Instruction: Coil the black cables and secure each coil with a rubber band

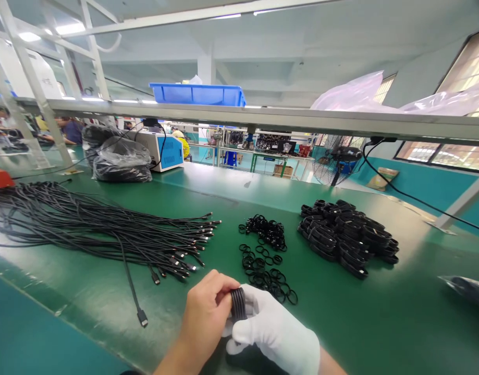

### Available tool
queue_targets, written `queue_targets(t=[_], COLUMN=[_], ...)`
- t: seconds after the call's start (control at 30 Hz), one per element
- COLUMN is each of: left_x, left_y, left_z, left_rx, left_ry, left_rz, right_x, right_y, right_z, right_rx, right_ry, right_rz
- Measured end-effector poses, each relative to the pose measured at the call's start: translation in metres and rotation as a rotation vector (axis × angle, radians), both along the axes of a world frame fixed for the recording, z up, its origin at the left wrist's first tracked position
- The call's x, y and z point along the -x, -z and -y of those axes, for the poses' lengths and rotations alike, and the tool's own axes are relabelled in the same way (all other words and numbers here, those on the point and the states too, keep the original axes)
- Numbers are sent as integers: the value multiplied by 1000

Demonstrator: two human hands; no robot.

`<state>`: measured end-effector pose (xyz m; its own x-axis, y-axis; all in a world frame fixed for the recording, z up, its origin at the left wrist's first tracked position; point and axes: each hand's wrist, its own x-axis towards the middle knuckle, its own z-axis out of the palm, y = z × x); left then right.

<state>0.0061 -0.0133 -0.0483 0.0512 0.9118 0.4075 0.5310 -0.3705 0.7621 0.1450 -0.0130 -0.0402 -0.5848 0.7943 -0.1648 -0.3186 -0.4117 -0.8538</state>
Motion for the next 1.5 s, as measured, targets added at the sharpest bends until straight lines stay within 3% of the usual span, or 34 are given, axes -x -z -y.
queue_targets(t=[0.2, 0.33, 0.5, 0.6, 0.67, 0.8, 0.93, 1.13, 1.27, 1.43, 1.5], left_x=[0, 5, 28, 36, 36, 31, 28, 25, 29, 35, 35], left_y=[-5, -16, -30, -27, -22, -16, -18, -18, -10, -5, -5], left_z=[-10, -16, -19, -22, -24, -26, -26, -27, -28, -29, -30], left_rx=[-35, 99, 390, 510, 529, 524, 512, 447, 409, 398, 392], left_ry=[-34, 5, 285, 520, 583, 516, 473, 318, 227, 115, 73], left_rz=[-45, -21, 285, 444, 509, 492, 464, 391, 435, 396, 361], right_x=[2, -3, -13, -12, -9, -2, 1, 3, 3, -6, -12], right_y=[0, 5, 8, 9, 13, 22, 19, 1, -1, -8, -10], right_z=[0, -1, -1, 0, 1, 2, 2, 4, 6, 1, -3], right_rx=[-45, 1, 114, 140, 137, 140, 122, 27, 20, -61, -64], right_ry=[34, 57, -147, -261, -251, -94, -40, 167, 147, 263, 302], right_rz=[5, 29, -340, -412, -398, -321, -267, 117, -7, 119, 68])
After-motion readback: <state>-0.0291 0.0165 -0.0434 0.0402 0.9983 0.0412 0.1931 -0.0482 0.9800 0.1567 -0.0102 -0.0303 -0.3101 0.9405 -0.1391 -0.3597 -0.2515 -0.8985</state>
